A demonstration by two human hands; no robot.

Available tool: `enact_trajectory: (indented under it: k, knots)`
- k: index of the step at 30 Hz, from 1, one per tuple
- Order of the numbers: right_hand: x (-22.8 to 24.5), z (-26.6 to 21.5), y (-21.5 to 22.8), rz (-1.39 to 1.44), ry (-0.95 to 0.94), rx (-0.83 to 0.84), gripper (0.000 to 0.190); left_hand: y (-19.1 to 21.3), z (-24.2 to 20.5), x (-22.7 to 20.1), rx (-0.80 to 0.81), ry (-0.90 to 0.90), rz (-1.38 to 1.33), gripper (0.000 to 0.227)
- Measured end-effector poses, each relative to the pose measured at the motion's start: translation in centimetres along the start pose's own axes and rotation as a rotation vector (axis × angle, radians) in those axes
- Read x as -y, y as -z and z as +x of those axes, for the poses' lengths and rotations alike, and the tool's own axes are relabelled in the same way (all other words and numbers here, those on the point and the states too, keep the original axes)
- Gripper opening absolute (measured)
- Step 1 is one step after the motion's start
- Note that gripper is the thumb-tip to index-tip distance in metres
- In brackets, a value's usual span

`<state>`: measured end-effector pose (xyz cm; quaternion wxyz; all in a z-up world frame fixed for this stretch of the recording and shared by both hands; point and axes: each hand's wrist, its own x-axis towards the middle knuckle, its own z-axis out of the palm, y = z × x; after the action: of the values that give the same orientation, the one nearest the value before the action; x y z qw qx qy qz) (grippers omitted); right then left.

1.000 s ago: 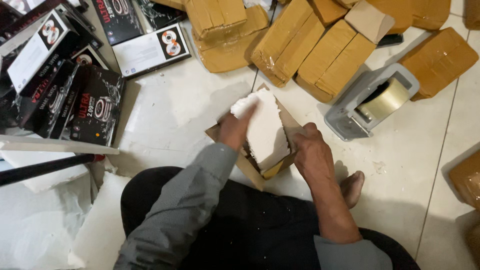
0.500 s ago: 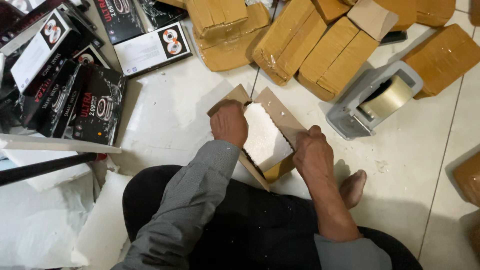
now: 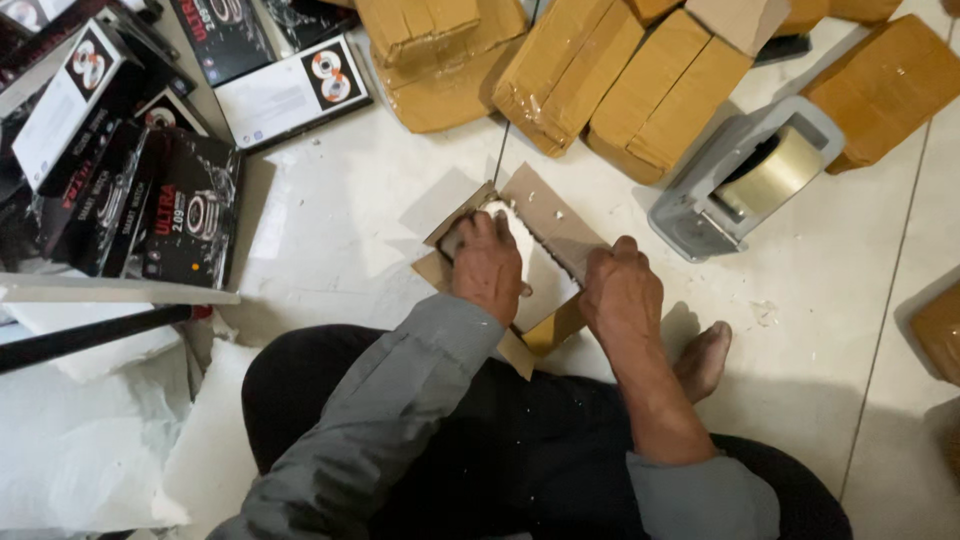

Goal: The person opens a cardboard box, places a piece of white foam inside, and then inserts a smartwatch box containing a watch, strap, and charger. The person closes the box and seals it with packing tape.

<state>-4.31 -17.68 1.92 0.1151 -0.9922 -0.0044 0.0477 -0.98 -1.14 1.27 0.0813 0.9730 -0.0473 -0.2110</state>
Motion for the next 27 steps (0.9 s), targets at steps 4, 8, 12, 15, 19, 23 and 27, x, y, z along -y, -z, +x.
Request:
enact_trajectory:
  k: [4,8,12,15,19,23,27]
  knots:
    - [0.0,0.0,1.1,-0.047,-0.02,0.068,0.013,-0.9,0.6,1.4,-0.257,-0.278,-0.039,0.088]
    - [-0.5,-1.2,1.9,-0.005,-0.051,0.171,0.009,-1.3,3.5,2.6,-0.318,-0.532,-0.088,0.081]
    - [-1.0,-2.2,2.1,-0.018,0.027,0.369,0.013,-1.9,4.5,0.8,-0.373,-0.396,0.143,0.071]
    - [-1.0,-2.0,2.2,0.084,0.084,0.404,0.013,-1.6,4.6,-0.2,-0.103,-0.306,0.17,0.095]
    - [-0.5,-3.0,2.2,0.21,0.112,0.525,0.013,-1.0,3.8,-0.1,0.084,-0.39,0.188,0.115]
    - [0.1,-2.3,2.9,0.218,0.152,0.51,0.014,0.7,4.0,-0.4,0.084,-0.385,0.233,0.111]
    - [0.0,-2.7,3.3,0.141,0.123,0.584,0.018,-0.1,3.2,-1.1,0.103,-0.394,0.303,0.103]
